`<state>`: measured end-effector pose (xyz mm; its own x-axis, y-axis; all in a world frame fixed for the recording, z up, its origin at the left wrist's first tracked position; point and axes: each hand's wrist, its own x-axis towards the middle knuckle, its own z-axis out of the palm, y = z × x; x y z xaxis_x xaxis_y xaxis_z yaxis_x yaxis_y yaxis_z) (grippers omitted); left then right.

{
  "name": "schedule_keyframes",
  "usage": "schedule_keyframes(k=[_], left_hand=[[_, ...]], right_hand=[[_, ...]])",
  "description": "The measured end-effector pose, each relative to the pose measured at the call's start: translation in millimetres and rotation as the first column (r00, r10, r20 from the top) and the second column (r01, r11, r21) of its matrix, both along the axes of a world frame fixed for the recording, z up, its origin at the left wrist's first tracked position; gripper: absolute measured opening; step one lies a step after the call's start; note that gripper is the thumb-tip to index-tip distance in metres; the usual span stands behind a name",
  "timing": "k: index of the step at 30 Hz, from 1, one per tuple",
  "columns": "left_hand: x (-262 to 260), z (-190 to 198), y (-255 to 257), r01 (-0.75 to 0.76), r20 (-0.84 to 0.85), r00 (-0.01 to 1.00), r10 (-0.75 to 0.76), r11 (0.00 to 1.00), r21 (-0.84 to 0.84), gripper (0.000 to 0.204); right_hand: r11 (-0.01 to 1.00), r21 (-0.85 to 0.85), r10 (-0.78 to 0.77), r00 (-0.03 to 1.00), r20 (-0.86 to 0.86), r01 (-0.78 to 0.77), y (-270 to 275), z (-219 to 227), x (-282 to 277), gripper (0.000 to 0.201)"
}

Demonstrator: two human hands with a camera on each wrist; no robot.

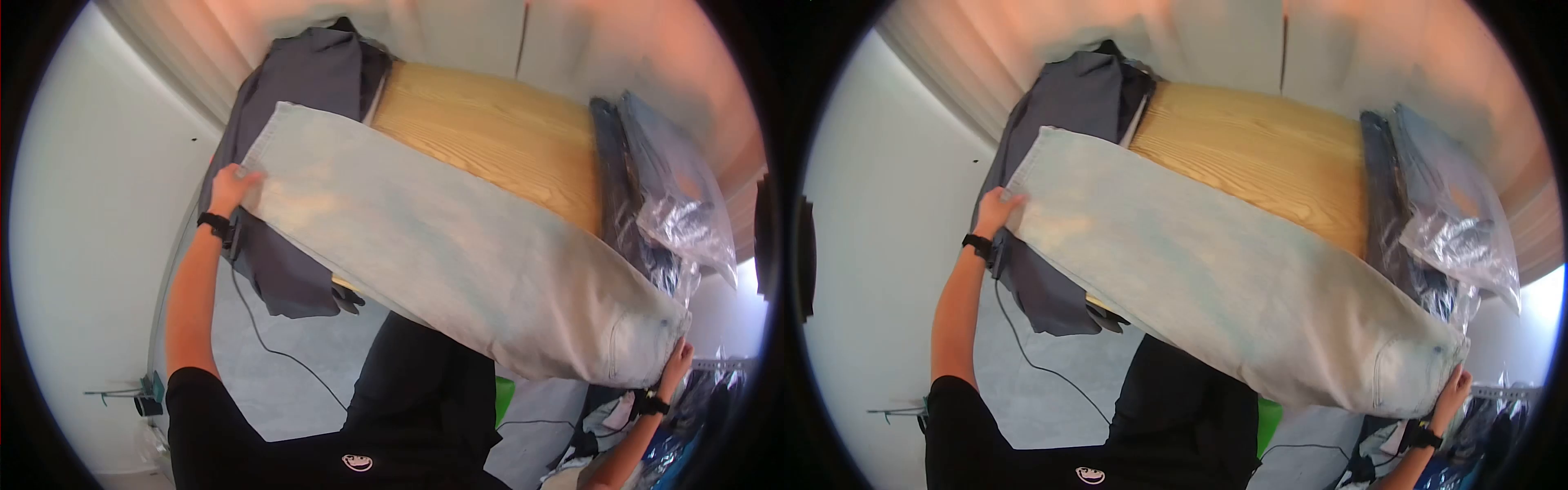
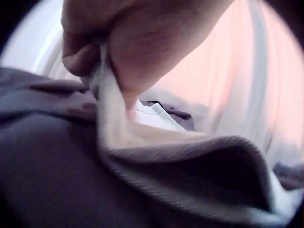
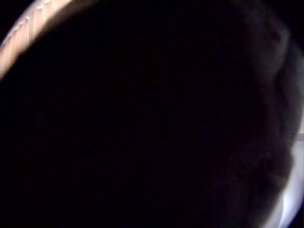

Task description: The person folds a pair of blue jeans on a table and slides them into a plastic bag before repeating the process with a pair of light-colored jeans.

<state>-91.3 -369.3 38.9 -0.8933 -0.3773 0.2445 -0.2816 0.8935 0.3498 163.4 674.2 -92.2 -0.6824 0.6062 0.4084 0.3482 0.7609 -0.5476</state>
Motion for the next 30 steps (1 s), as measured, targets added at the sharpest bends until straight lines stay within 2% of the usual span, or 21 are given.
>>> schedule_keyframes(k=[2,5,6,9,10,11,12,13,15,16,19,22,25,26,29,30], left_hand=[[6.3,18.1,15.9,0.115,-0.113,0.984,-0.136,0.978,-0.176,0.049],[8.2,24.6,13.8,0.126,-0.087,0.988,-0.126,0.992,-0.006,0.044],[6.2,13.6,3.5,0.119,-0.054,0.991,-0.123,0.990,-0.076,0.045],[16.8,-11.1,-1.1,0.034,-0.252,0.965,-0.068,0.990,-0.137,0.055],[19.5,-16.2,-11.5,-0.106,-0.258,0.965,0.044,0.967,-0.232,0.064],[26.6,-23.3,-22.7,-0.061,-0.225,0.967,0.119,0.966,0.250,0.065],[40.6,-14.3,-20.2,-0.023,-0.158,0.972,0.175,0.737,0.675,0.065],[53.3,-6.0,-18.1,0.002,-0.071,0.978,0.197,0.333,0.943,0.065],[71.9,3.6,-2.2,-0.130,0.082,0.947,0.312,0.134,0.982,0.060],[77.7,4.9,3.3,-0.185,0.162,0.919,0.359,0.030,0.982,0.058],[84.8,2.9,-4.3,-0.127,0.145,0.961,0.234,-0.089,0.988,0.053],[80.6,4.5,-0.4,-0.032,0.050,0.994,0.094,-0.183,0.983,0.047],[73.4,11.2,21.9,0.060,-0.057,0.998,0.018,-0.254,0.965,0.044],[71.4,14.4,33.0,0.057,-0.061,0.998,-0.010,-0.244,0.968,0.040],[64.4,8.9,61.9,0.164,-0.163,0.986,0.016,-0.146,0.976,0.040],[61.8,4.3,66.6,0.161,-0.160,0.987,0.015,-0.163,0.974,0.041]], right_hand=[[0.998,-0.031,-0.058,0.998,-0.023,0.057,-14.1,18.2,2.1,0.034],[0.993,-0.044,-0.113,0.994,-0.002,0.113,-15.5,17.8,-0.7,0.034],[0.991,-0.044,-0.125,0.992,0.015,0.126,-13.4,14.9,0.0,0.035],[0.984,-0.161,-0.087,0.996,-0.023,0.082,-5.0,6.9,10.4,0.037],[0.968,-0.232,-0.095,0.995,0.014,0.096,-3.6,7.3,20.1,0.039],[0.893,-0.432,-0.149,0.989,-0.010,0.130,-3.2,7.9,29.9,0.042],[0.777,-0.612,-0.204,0.979,-0.025,0.146,-0.3,6.1,42.6,0.045],[0.628,-0.765,-0.257,0.966,-0.030,0.144,1.1,3.4,57.6,0.049],[0.293,-0.950,-0.182,0.968,-0.170,-0.112,-63.6,15.2,84.1,0.064],[-0.106,-0.982,-0.245,0.961,-0.125,-0.155,-95.3,34.5,78.6,0.066],[-0.290,-0.839,-0.112,0.887,-0.449,-0.461,-129.6,-8.8,91.5,0.065],[-0.041,-0.863,-0.175,0.854,-0.489,-0.503,-147.3,-21.4,96.5,0.063],[-0.032,-0.932,-0.515,0.805,-0.294,-0.361,-150.6,-3.0,110.0,0.059],[0.005,-0.919,-0.582,0.746,-0.324,-0.395,-154.0,4.8,110.8,0.056],[0.237,-0.910,-0.598,0.687,-0.412,-0.339,-168.7,21.9,114.8,0.057],[0.323,-0.899,-0.550,0.714,-0.434,-0.297,-168.7,16.1,117.1,0.057]])
